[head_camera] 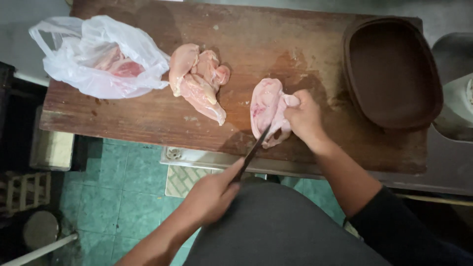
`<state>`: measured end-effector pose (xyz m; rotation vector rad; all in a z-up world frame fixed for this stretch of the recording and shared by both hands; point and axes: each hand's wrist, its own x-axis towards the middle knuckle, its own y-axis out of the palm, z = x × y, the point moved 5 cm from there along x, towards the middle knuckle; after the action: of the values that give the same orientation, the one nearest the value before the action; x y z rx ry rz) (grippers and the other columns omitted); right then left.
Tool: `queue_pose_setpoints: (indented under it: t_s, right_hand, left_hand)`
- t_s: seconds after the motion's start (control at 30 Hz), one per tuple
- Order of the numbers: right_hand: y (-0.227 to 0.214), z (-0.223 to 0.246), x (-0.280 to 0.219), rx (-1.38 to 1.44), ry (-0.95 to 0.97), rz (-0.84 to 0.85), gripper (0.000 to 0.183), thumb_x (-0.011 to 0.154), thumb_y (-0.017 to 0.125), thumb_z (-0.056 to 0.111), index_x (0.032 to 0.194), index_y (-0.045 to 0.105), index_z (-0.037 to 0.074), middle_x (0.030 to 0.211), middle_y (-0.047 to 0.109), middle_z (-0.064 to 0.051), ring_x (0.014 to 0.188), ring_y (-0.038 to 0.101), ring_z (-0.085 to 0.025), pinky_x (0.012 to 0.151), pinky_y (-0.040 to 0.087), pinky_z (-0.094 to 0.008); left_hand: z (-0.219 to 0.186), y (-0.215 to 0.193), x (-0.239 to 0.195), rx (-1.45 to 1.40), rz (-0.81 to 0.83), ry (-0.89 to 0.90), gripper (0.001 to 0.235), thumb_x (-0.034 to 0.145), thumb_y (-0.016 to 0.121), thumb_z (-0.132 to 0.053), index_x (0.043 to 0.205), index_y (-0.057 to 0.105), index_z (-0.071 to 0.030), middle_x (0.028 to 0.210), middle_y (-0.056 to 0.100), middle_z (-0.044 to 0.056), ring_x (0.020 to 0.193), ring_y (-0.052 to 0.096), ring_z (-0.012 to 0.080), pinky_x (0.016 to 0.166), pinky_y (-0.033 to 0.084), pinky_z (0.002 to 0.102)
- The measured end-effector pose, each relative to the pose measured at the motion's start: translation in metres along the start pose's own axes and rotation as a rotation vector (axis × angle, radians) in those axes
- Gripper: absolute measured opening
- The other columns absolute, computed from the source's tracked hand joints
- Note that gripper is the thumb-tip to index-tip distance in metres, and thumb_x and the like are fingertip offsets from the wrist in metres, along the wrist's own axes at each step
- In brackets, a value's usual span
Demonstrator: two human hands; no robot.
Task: Cutting chicken breast into fillets on a wooden cutting board.
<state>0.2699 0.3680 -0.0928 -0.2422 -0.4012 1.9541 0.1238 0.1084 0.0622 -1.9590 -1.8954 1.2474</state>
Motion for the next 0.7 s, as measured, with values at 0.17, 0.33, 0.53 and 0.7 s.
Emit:
queue_pose_setpoints:
  t_s: [0.17, 0.33, 0.53, 0.7]
  right_hand:
    - [-0.008, 0.058, 0.001, -0.183, 0.036, 0.030, 0.034, 0.084, 0.078, 0.025, 0.103, 0.062, 0.002, 0.090, 0.072, -0.016, 0.085, 0.072, -0.027, 0.072, 0.055, -0.041]
    - [0.012, 0.050, 0.009, -0.514, -0.073, 0.102, 0.027, 0.085, 0.072, 0.019, 0.107, 0.065, 0.005, 0.099, 0.070, -0.022, 0.094, 0.068, -0.042, 0.078, 0.054, -0.052]
    - [-0.006, 0.009, 0.015, -0.542, -0.086, 0.130, 0.045, 0.084, 0.078, 0.028, 0.116, 0.068, -0.002, 0.099, 0.071, -0.027, 0.093, 0.070, -0.042, 0.079, 0.054, -0.051]
    - [-0.010, 0.004, 0.020, -0.445, 0.086, 0.231, 0.040, 0.085, 0.077, 0.030, 0.106, 0.071, -0.004, 0.093, 0.075, -0.025, 0.087, 0.073, -0.036, 0.079, 0.056, -0.047]
  left_hand:
    - [0.004, -0.006, -0.012, -0.138, -0.079, 0.014, 0.066, 0.090, 0.060, -0.020, 0.153, 0.042, -0.017, 0.112, 0.071, 0.025, 0.107, 0.068, 0.0416, 0.092, 0.053, 0.046]
    - [0.019, 0.009, 0.017, -0.157, -0.360, 0.273, 0.060, 0.089, 0.063, -0.014, 0.148, 0.049, -0.007, 0.130, 0.066, 0.029, 0.115, 0.065, 0.0449, 0.097, 0.052, 0.048]
    - [0.008, 0.010, 0.022, -0.133, -0.287, 0.169, 0.069, 0.089, 0.065, -0.023, 0.152, 0.042, -0.008, 0.112, 0.068, 0.030, 0.099, 0.066, 0.0494, 0.088, 0.052, 0.055]
    - [0.028, 0.027, 0.042, -0.129, -0.273, 0.101, 0.046, 0.091, 0.063, -0.026, 0.131, 0.053, -0.004, 0.099, 0.070, 0.029, 0.098, 0.067, 0.0485, 0.086, 0.052, 0.055]
